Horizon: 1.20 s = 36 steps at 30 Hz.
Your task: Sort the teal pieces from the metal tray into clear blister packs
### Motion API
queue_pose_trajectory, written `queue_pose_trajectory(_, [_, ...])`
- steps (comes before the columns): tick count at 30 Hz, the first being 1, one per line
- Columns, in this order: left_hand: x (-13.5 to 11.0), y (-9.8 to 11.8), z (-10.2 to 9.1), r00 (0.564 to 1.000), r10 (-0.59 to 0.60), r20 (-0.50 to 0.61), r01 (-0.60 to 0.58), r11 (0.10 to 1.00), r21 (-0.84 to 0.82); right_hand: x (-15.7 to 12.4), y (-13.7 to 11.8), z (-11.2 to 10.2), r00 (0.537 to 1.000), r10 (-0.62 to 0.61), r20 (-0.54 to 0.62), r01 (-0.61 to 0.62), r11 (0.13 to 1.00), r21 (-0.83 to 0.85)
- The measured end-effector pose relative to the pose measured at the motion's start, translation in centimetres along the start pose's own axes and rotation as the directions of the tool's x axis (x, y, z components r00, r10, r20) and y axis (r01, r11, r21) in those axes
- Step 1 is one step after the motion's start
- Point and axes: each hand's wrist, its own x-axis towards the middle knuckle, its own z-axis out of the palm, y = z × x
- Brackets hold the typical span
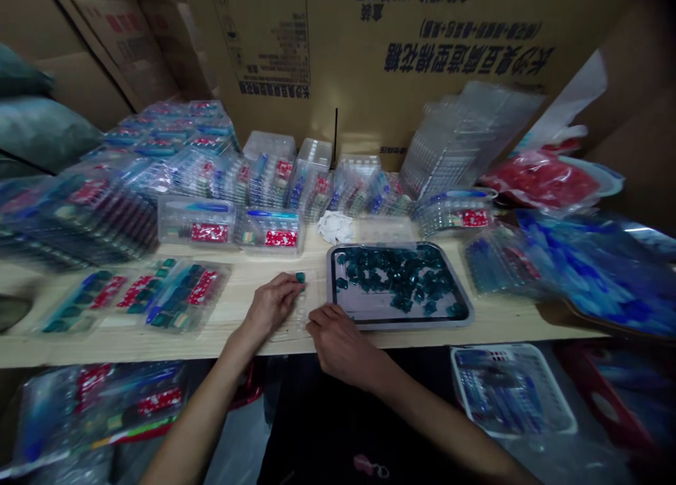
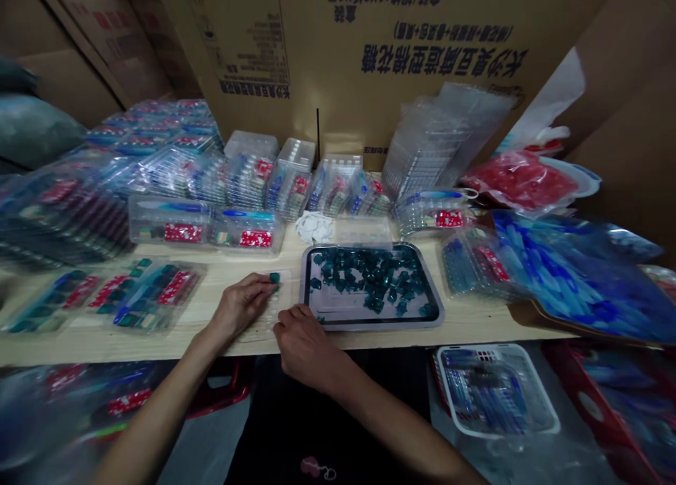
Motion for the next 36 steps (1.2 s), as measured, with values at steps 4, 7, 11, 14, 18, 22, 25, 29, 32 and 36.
queue_pose_trajectory(4, [-0.7, 0.1, 0.0, 0.999, 0.034, -0.029, -0.033, 0.999, 0.041, 0.5, 1.4, -0.6, 0.991, 0.122, -0.054, -0.119, 0.991, 0.065])
queue_pose_trajectory(7, [-0.8, 1.2, -0.2, 0.998, -0.024, -0.052, 0.024, 1.0, 0.004, 1.2, 3.8, -1.1, 0.884, 0.423, -0.2, -0.435, 0.901, -0.014])
queue_pose_trajectory(11, [0.2, 4.2, 0.1, 0.952, -0.238, -0.195, 0.224, 0.97, -0.09, 1.8, 6.7, -1.2, 0.839, 0.487, -0.242, -0.523, 0.845, -0.113])
queue_pose_trajectory(14, [1.6, 6.7, 1.3, 0.855, -0.499, -0.144, 0.409, 0.817, -0.406, 1.8, 7.3, -1.1, 0.802, 0.511, -0.31, -0.534, 0.845, 0.011])
queue_pose_trajectory(18, [3.5, 9.0, 3.4, 0.747, -0.649, 0.144, 0.512, 0.422, -0.748, 1.3, 6.8, -1.3, 0.78, 0.528, -0.335, -0.442, 0.845, 0.301])
queue_pose_trajectory(22, [4.3, 9.9, 4.1, 0.706, -0.69, 0.157, 0.489, 0.314, -0.814, 0.8, 6.2, -1.6, 0.78, 0.492, -0.386, -0.363, 0.859, 0.361])
queue_pose_trajectory(25, [4.2, 10.2, 3.8, 0.697, -0.697, 0.167, 0.492, 0.295, -0.819, 0.8, 5.8, -2.0, 0.786, 0.482, -0.386, -0.357, 0.865, 0.354])
queue_pose_trajectory(29, [3.7, 10.1, 3.8, 0.681, -0.715, 0.157, 0.477, 0.27, -0.837, 1.1, 5.0, -2.3, 0.796, 0.479, -0.37, -0.347, 0.862, 0.37])
queue_pose_trajectory(32, [3.4, 9.6, 4.0, 0.683, -0.721, 0.117, 0.471, 0.312, -0.825, 1.5, 4.5, -2.3, 0.807, 0.479, -0.346, -0.363, 0.864, 0.35])
queue_pose_trajectory(36, [3.1, 9.2, 3.8, 0.726, -0.688, 0.02, 0.483, 0.489, -0.726, 1.6, 4.1, -2.1, 0.817, 0.491, -0.304, -0.381, 0.853, 0.356])
